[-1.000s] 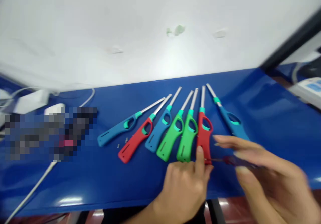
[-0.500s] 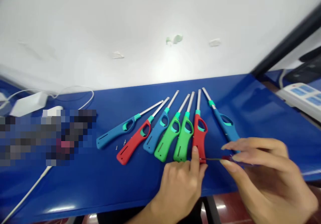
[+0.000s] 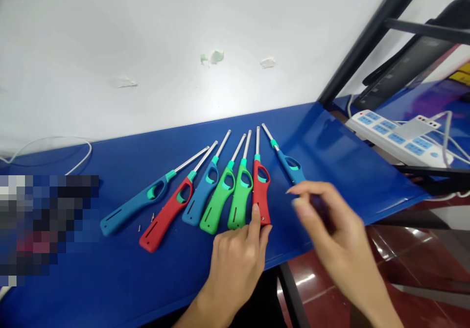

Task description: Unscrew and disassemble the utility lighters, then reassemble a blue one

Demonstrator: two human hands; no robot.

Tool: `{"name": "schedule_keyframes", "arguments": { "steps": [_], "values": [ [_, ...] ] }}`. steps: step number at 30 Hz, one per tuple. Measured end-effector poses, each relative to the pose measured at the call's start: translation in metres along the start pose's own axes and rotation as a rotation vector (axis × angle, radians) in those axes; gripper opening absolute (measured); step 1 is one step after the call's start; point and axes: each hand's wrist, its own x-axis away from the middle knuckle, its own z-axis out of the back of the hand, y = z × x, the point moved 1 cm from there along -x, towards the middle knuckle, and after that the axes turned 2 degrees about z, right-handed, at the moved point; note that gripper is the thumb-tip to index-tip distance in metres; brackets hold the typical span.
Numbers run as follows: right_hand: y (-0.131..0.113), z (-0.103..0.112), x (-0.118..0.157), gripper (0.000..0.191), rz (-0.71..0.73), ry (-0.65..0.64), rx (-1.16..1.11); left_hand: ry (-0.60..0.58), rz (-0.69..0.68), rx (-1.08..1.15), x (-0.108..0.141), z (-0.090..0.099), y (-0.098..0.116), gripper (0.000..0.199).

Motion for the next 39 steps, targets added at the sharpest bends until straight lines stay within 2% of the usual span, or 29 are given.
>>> {"name": "schedule_keyframes", "arguments": {
  "steps": [2, 5, 10, 16, 23, 29, 33, 36, 39],
  "values": [
    [0.008, -0.006, 0.002, 0.030, -0.054, -0.194, 0.169, 0.002, 0.007, 0.016, 0.001, -0.001, 0.000, 0.048],
    [0.018, -0.018, 0.006, 0.026, -0.014, -0.337, 0.220, -0.027, 0.026, 0.025, 0.003, -0.003, 0.000, 0.053],
    [0.028, -0.023, 0.009, 0.025, 0.088, -0.400, 0.206, -0.069, 0.029, 0.007, 0.007, -0.002, 0.002, 0.057],
    [0.041, -0.015, 0.011, 0.026, 0.092, -0.470, 0.221, -0.094, 0.037, 0.008, 0.008, -0.003, 0.002, 0.066],
    [0.040, -0.016, 0.004, 0.033, 0.177, -0.389, 0.268, -0.088, 0.078, 0.017, 0.012, -0.003, 0.005, 0.060],
    [0.042, -0.015, 0.000, 0.040, 0.202, -0.387, 0.343, -0.079, 0.084, 0.021, 0.012, -0.003, 0.006, 0.055],
    [0.046, -0.017, 0.009, 0.042, 0.248, -0.296, 0.407, -0.043, 0.110, 0.016, 0.012, -0.002, 0.006, 0.055],
    [0.052, -0.018, 0.020, 0.048, 0.159, -0.223, 0.464, -0.040, 0.096, 0.009, 0.011, 0.000, 0.006, 0.056],
    [0.055, -0.022, 0.029, 0.053, 0.016, -0.210, 0.545, -0.043, 0.067, 0.005, 0.009, 0.003, 0.006, 0.053]
  ]
}}
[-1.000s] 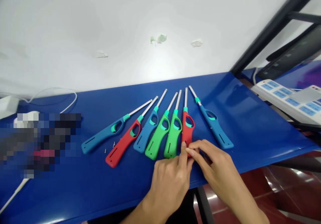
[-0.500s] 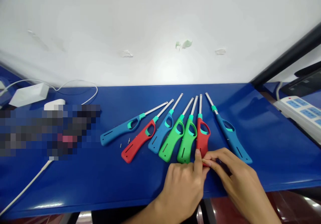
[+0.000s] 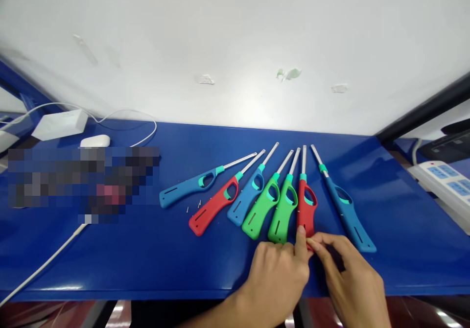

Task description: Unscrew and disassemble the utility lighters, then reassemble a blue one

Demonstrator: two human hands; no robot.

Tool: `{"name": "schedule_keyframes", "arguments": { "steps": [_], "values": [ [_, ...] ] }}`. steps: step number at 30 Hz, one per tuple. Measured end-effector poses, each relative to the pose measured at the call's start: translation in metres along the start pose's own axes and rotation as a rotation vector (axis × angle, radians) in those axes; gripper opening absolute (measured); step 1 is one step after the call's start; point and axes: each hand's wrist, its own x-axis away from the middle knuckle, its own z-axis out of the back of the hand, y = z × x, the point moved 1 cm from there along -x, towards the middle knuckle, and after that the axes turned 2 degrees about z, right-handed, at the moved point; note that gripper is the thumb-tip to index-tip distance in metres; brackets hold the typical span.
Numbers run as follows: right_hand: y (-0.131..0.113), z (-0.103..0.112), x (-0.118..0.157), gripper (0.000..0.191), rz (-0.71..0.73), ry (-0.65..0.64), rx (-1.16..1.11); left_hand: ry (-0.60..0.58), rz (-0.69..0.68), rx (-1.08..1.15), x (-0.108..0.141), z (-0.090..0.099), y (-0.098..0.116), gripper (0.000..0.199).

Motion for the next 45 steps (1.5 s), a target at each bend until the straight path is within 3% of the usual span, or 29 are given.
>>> {"name": "schedule_keyframes", "arguments": {
  "steps": [2, 6, 10, 13, 28, 33, 37, 39, 41, 45],
  "values": [
    [-0.006, -0.002, 0.001, 0.052, -0.030, 0.005, 0.030, 0.008, 0.007, -0.004, -0.002, 0.001, -0.001, 0.049],
    [-0.024, 0.000, -0.003, 0.044, 0.055, 0.063, 0.003, -0.009, 0.004, -0.001, -0.005, 0.002, -0.003, 0.049],
    [-0.033, 0.008, -0.007, 0.039, 0.069, 0.093, 0.027, -0.102, 0.000, 0.028, -0.007, 0.001, -0.005, 0.055],
    [-0.034, 0.009, -0.005, 0.037, 0.108, 0.037, 0.073, -0.160, 0.003, 0.040, -0.008, 0.001, -0.007, 0.055],
    [-0.027, 0.029, -0.029, 0.040, 0.676, -0.176, 0.356, -0.197, -0.010, 0.017, -0.009, 0.001, -0.008, 0.056],
    [-0.032, 0.045, -0.032, 0.036, 0.747, -0.185, 0.366, -0.189, -0.003, 0.052, -0.007, -0.002, -0.008, 0.053],
    [-0.071, 0.057, -0.040, 0.025, 0.712, -0.156, 0.223, -0.202, -0.015, 0.127, -0.005, -0.005, -0.007, 0.048],
    [-0.101, 0.054, -0.050, 0.027, 0.795, -0.223, 0.138, -0.206, -0.034, 0.153, -0.003, -0.007, -0.006, 0.045],
    [-0.133, 0.043, -0.064, 0.032, 0.879, -0.294, 0.099, -0.197, -0.034, 0.161, 0.001, -0.010, -0.005, 0.046],
    [-0.184, 0.002, -0.094, 0.036, 0.905, -0.452, 0.078, -0.213, -0.028, 0.213, 0.006, -0.016, -0.004, 0.049]
  ]
}}
